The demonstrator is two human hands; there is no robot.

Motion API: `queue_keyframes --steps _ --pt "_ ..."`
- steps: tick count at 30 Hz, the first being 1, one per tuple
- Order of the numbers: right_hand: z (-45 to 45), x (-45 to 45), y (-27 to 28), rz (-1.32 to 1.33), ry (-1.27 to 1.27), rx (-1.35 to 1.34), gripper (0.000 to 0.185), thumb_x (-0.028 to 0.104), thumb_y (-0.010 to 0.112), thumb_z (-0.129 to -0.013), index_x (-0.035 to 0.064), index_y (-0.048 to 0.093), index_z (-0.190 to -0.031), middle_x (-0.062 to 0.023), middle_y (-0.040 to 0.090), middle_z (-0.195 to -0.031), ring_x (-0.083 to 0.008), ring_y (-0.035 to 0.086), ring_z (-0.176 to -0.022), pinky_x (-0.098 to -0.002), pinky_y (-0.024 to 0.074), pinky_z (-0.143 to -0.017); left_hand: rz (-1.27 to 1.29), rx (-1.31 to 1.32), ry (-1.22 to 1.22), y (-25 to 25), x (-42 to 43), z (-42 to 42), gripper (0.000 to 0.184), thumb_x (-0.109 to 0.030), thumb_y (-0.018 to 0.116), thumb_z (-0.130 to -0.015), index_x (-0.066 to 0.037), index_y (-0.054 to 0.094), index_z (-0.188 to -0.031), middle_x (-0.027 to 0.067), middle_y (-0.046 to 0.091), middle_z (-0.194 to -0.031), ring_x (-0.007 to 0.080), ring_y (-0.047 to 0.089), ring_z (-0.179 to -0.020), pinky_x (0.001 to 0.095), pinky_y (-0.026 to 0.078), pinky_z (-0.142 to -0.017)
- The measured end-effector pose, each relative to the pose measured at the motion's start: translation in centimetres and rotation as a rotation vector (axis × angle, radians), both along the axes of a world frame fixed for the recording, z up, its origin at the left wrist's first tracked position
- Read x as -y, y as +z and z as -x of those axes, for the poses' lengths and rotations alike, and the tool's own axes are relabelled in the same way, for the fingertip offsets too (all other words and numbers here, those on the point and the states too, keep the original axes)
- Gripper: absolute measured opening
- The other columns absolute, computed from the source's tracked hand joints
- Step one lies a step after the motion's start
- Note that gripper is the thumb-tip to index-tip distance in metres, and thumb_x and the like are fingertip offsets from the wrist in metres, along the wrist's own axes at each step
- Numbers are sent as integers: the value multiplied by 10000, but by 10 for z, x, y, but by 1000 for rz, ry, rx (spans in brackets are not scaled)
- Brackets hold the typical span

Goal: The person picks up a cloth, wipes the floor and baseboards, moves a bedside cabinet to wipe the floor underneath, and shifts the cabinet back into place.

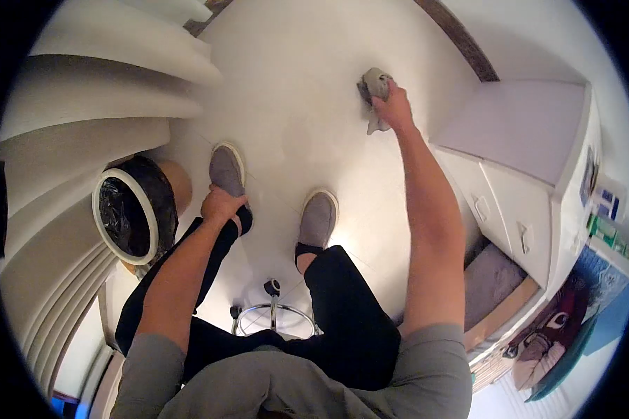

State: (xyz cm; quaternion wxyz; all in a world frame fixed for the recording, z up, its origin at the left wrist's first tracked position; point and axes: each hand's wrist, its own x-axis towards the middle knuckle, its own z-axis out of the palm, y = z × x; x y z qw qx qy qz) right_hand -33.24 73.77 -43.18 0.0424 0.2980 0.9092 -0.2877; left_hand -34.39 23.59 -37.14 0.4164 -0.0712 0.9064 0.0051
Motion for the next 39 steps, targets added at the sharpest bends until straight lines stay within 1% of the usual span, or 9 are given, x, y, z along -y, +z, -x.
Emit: queue_keyframes --steps 3,6,13,16,20,25,28,36,39 --pt "16 89 -14 -512 89 132 633 445 703 -864 202 555 -1428 -252 434 -1502 -461 401 -1374 -605 420 -1075 19 -34 -52 13 -13 6 1113 -495 807 -720 224 336 -1426 266 717 -1124 363 718 -1054 431 576 -912" --pt "-7 180 -10 -449 346 -142 487 145 654 -813 210 641 -1296 -215 498 -1414 -450 466 -1293 -576 479 -1022 20 -60 -73 4 -11 2 1076 -496 789 -735 231 370 -1409 252 734 -1072 357 738 -989 427 593 -867" --pt "-42 228 29 309 555 71 445 17 706 -695 135 744 -1122 -143 624 -1257 -333 568 -1254 -445 528 -1003 -39 -106 -55 5 0 0 1055 -484 785 -738 235 382 -1397 240 743 -1013 357 746 -938 429 596 -845" --pt "-12 166 46 668 155 84 458 8 695 -704 96 742 -1151 -62 734 -1067 -170 691 -963 -342 561 -876 -47 -145 -21 9 3 -1 1050 -474 788 -732 235 385 -1394 242 745 -981 360 747 -919 430 594 -836" --pt "74 84 69 370 -60 -119 470 44 678 -751 46 695 -1220 -109 747 -1053 -194 701 -943 -334 563 -859 -102 -89 -43 10 6 3 1051 -467 787 -735 248 378 -1387 241 746 -945 358 749 -887 420 596 -818" --pt "170 48 -32 26 -111 -143 558 154 706 -775 80 637 -1324 -194 709 -1190 -327 703 -1039 -437 569 -909 -90 -72 -40 3 8 4 1081 -495 805 -742 267 376 -1377 240 746 -913 357 751 -867 424 599 -813" --pt "167 167 -33 -396 184 -142 555 79 649 -806 187 633 -1350 -239 502 -1452 -448 458 -1332 -548 355 -1152 -99 -122 -104 1 11 2 1052 -499 805 -739 264 416 -1351 246 745 -911 358 752 -854 432 604 -795" --pt "48 244 7 139 539 -42 330 38 690 -755 145 796 -1049 -143 664 -1201 -356 623 -1130 -443 511 -1021 -151 -55 -99 -7 19 -1 893 -522 774 -750 152 538 -1286 232 735 -1026 364 736 -941 452 592 -829" --pt "29 188 37 550 73 131 386 20 644 -767 70 768 -1130 -116 776 -990 -213 722 -847 -345 578 -820 -88 -41 -27 1 11 2 824 -571 764 -758 69 608 -1253 220 717 -1142 359 709 -1062 462 567 -907"
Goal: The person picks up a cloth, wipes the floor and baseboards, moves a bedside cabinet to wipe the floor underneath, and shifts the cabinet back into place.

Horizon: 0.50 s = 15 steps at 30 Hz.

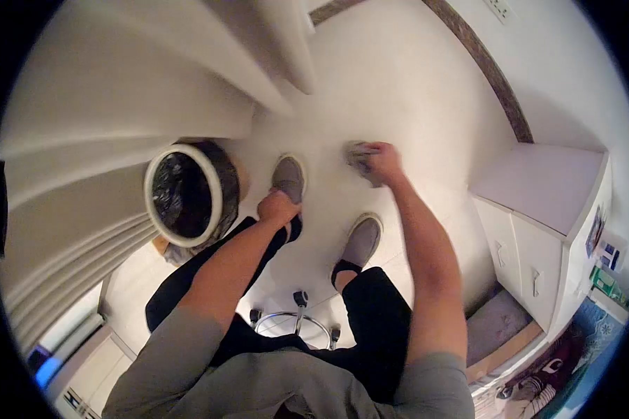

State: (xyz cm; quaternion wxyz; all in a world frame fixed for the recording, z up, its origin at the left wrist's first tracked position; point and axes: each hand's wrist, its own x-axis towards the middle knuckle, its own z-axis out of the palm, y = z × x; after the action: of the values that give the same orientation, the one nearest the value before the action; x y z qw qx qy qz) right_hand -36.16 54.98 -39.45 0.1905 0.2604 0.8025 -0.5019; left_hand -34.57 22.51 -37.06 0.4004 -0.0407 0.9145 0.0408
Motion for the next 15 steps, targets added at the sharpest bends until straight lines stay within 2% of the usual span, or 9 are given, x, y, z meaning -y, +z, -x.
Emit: queue_keyframes --steps 3,4,6,7,9,11,13,14,15 --pt "-50 -30 94 142 -287 -88 379 27 638 -766 -39 725 -1128 -107 743 -974 -189 700 -868 -332 562 -788 70 58 -266 24 1 11 721 -602 725 -813 -60 678 -1287 155 716 -1210 306 733 -1025 454 594 -849" --pt "-78 -49 91 147 -301 -113 407 8 624 -768 -35 713 -1162 -99 732 -1002 -189 694 -906 -313 553 -829 63 37 -254 36 0 19 721 -602 725 -813 -60 678 -1287 155 716 -1210 306 733 -1025 454 594 -849" --pt "-129 -60 129 189 -387 -148 471 -61 567 -752 -43 684 -1208 -108 726 -1092 -200 693 -971 -319 549 -892 -73 179 -748 66 2 35 599 -571 650 -902 -50 712 -1191 156 727 -1169 301 723 -1047 485 582 -859" --pt "-154 -65 145 271 -458 -134 502 -90 550 -747 -52 663 -1235 -122 718 -1126 -219 696 -993 -330 552 -909 -72 166 -738 67 3 45 599 -571 650 -902 -50 712 -1191 156 727 -1169 301 723 -1047 485 582 -859" --pt "-216 -79 147 313 -590 -218 555 -73 513 -747 -68 594 -1296 -155 683 -1173 -260 682 -1043 -369 557 -934 -473 259 -831 67 5 68 532 -520 609 -936 -17 723 -1065 219 714 -1107 400 678 -1054 487 527 -917" --pt "-276 -90 133 389 -757 -268 573 -50 470 -752 -68 543 -1321 -174 641 -1209 -303 654 -1106 -407 548 -969 -627 45 -693 168 29 79 474 -442 565 -974 -1 704 -1078 232 703 -1092 416 671 -1022 511 518 -885" --pt "-326 -76 134 448 -914 -285 484 16 516 -788 -27 588 -1264 -173 642 -1170 -309 646 -1018 -425 554 -900 -671 -287 -475 211 74 80 421 -385 549 -982 13 683 -1022 252 685 -1024 420 668 -987 518 518 -851" --pt "-364 -79 109 377 -1029 -268 458 43 537 -791 -90 581 -1227 -176 660 -1146 -319 675 -1008 -428 572 -899 -581 -363 -297 231 98 78 366 -329 528 -997 13 656 -966 265 660 -967 455 643 -956 529 507 -822" --pt "-398 -89 89 87 -809 -1 461 102 585 -808 -40 589 -1246 -174 665 -1185 -329 672 -1020 -472 544 -940 -582 -644 -229 210 134 76 340 -302 525 -1007 10 630 -922 266 644 -926 477 623 -925 538 495 -796"
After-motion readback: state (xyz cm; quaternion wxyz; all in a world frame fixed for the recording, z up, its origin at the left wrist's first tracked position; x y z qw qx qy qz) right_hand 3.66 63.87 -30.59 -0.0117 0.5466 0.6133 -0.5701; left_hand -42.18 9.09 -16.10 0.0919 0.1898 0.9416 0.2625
